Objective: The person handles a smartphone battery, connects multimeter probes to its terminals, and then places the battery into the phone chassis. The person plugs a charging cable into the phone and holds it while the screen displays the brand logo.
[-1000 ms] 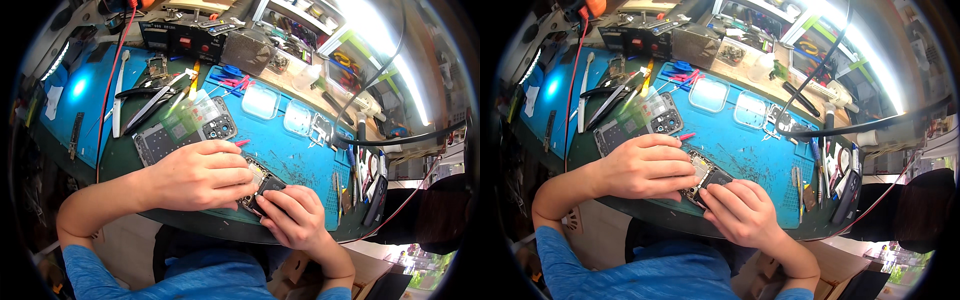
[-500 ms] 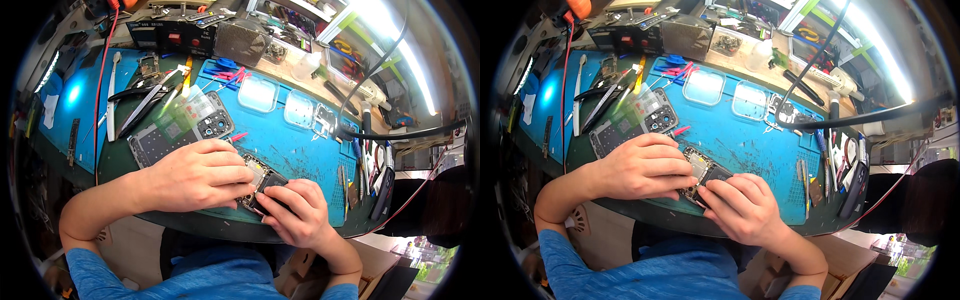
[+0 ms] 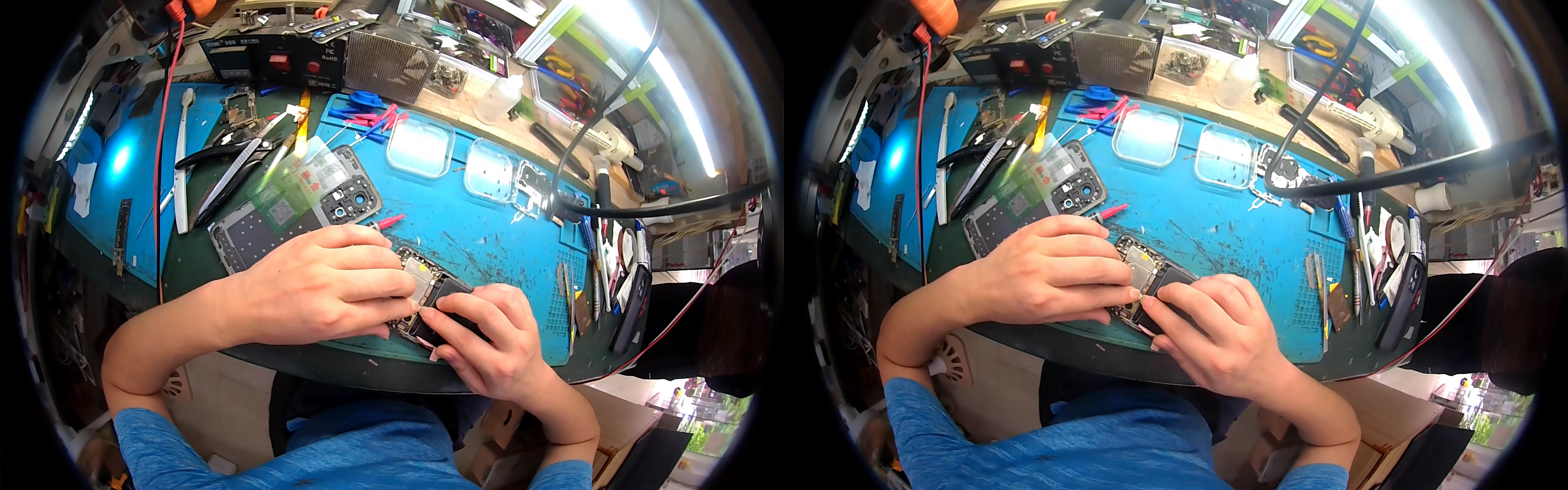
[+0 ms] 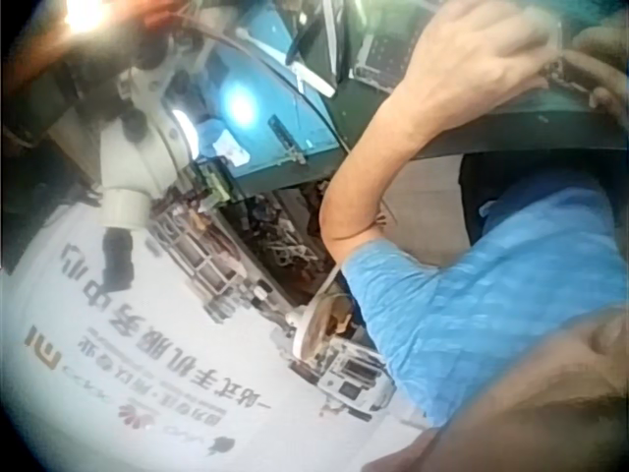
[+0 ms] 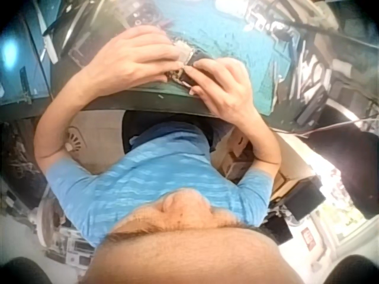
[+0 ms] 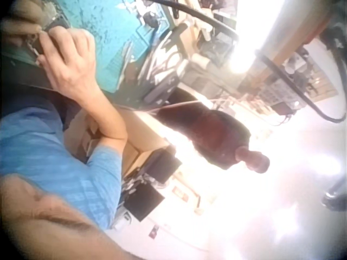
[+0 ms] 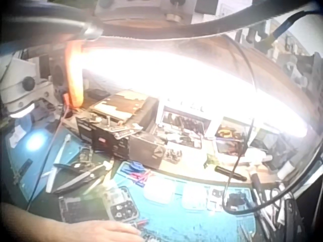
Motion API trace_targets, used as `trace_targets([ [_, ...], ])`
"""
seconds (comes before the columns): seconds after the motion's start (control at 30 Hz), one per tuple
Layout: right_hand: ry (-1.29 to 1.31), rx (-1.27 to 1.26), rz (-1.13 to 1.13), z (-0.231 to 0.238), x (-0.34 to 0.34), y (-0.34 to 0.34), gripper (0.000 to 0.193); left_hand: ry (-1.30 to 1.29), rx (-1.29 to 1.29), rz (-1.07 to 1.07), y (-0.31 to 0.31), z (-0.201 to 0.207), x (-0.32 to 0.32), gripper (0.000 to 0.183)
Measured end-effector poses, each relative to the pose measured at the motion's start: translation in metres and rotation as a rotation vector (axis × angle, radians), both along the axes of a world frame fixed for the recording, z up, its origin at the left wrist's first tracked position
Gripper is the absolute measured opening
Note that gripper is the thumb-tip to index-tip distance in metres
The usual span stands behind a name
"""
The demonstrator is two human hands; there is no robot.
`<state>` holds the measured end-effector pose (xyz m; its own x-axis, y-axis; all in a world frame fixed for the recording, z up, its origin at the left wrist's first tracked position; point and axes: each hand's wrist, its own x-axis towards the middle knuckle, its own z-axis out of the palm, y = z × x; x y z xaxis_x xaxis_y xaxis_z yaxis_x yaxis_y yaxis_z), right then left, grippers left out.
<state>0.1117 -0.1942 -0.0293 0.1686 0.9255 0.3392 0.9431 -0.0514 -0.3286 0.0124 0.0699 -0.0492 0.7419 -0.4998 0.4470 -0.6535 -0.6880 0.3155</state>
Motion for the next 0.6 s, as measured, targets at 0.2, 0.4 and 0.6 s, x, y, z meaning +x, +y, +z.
trace_targets([
  [0.2, 0.012, 0.006, 0.006, -0.001, 0.002, -0.001, 0.042, 0.027, -0.018, 0.010, 0.000, 0.000, 0.000, 0.038],
  [0.4, 0.145, 0.048, -0.024, -0.001, 0.004, -0.001, 0.039, 0.068, -0.023, 0.027, 0.000, 0.005, 0.000, 0.042],
  [0.6, 0.259, 0.003, -0.126, 0.009, 0.002, 0.007, 0.032, 0.122, -0.044, 0.015, -0.001, 0.012, 0.003, 0.047],
])
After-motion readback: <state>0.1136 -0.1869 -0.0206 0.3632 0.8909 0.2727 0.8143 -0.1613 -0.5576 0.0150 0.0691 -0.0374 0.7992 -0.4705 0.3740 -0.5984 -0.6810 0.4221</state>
